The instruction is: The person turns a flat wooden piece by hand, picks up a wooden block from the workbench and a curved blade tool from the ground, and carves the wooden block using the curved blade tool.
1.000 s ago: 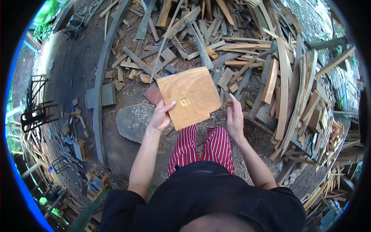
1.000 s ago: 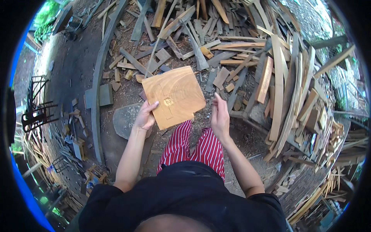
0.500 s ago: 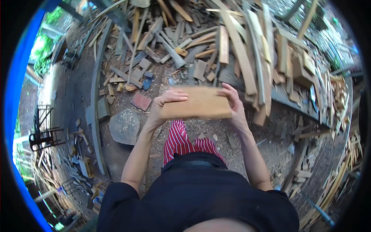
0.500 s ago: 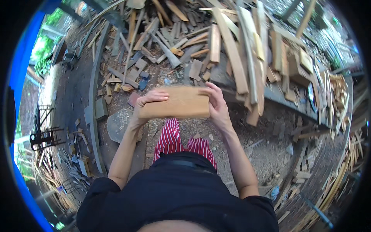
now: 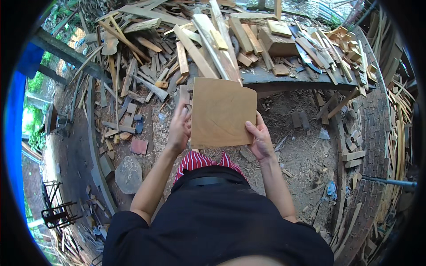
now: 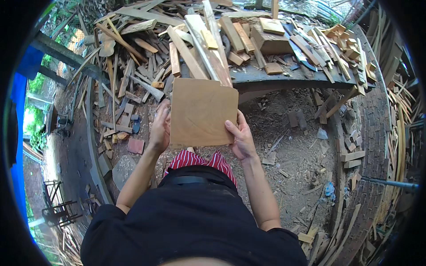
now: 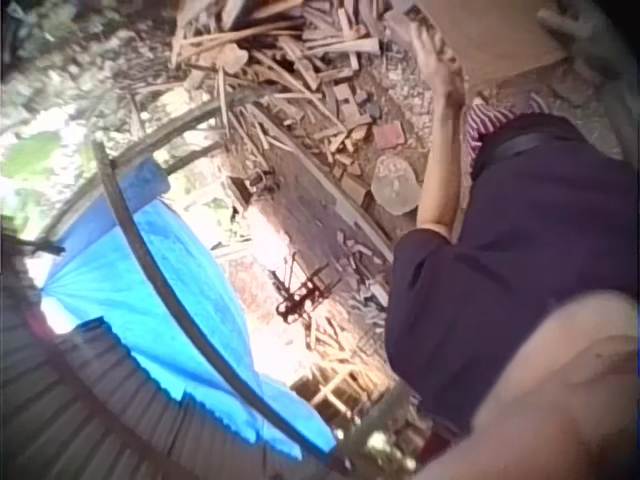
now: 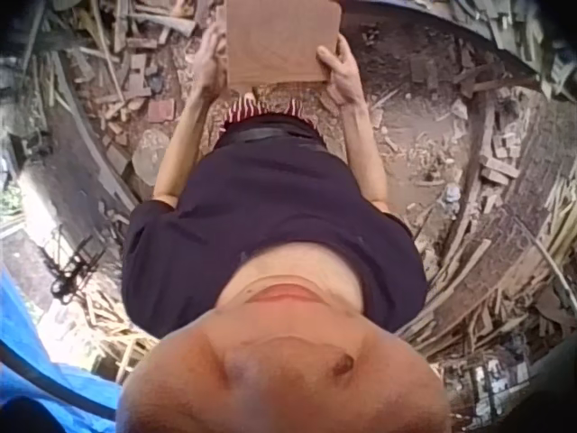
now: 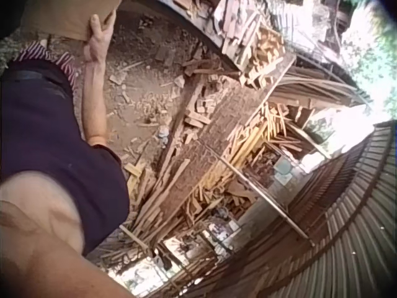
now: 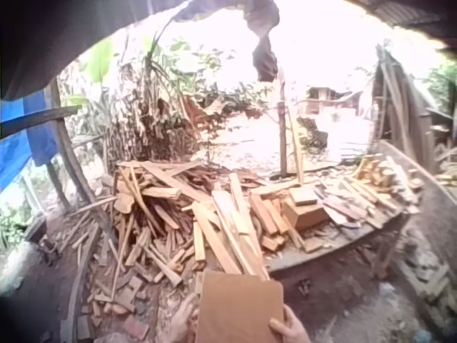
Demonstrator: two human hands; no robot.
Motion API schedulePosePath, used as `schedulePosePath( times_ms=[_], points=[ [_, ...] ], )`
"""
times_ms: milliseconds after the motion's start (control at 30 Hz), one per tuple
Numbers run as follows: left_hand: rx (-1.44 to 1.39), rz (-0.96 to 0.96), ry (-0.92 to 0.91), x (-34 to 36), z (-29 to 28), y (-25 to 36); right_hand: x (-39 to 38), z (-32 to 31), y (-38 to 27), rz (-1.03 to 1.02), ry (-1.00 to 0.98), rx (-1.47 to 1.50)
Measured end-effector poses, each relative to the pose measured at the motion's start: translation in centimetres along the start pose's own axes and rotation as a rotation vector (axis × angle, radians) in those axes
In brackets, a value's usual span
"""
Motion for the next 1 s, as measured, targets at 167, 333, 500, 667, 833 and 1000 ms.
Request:
schedulePosePath(
  times_ms=[167,333,500,667,833,1000],
  points=[
    [-0.238,-0.675,-0.332,-3.2,3.7,-1.2,-1.8,-0.7,-1.5,-0.106,0.036,-0.104],
    [-0.228,-0.709,-0.354,-4.2,4.6,-2.4,-2.9,-1.3,-1.4,-0.109,0.055,-0.157],
    [-0.440,-0.794,-0.291,-3.4,4.2,-5.1,-3.2,-1.0,-1.9,-0.052,0.098,-0.093],
    [-0.458,-0.705,-0.198,-1.7,4.7,-4.8,-3.1,-0.2,-0.8,0.024,0.103,-0.066],
    [-0.483,-0.676,-0.171,0.2,3.8,-3.2,-1.3,1.0,0.2,0.035,0.106,-0.140],
    [-0.526,-0.645,-0.113,2.3,0.8,-2.8,1.3,3.6,0.8,0.051,0.095,-0.173]
  ],
)
Point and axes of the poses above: each hand's wrist, its own x-axis towards the middle knuckle, its own z-axis out of the palm, y = z × x, the point moved 6 cm from there along x, towards the middle knuckle, and after that the axes turned 4 degrees about -x, right-handed, at the moved point
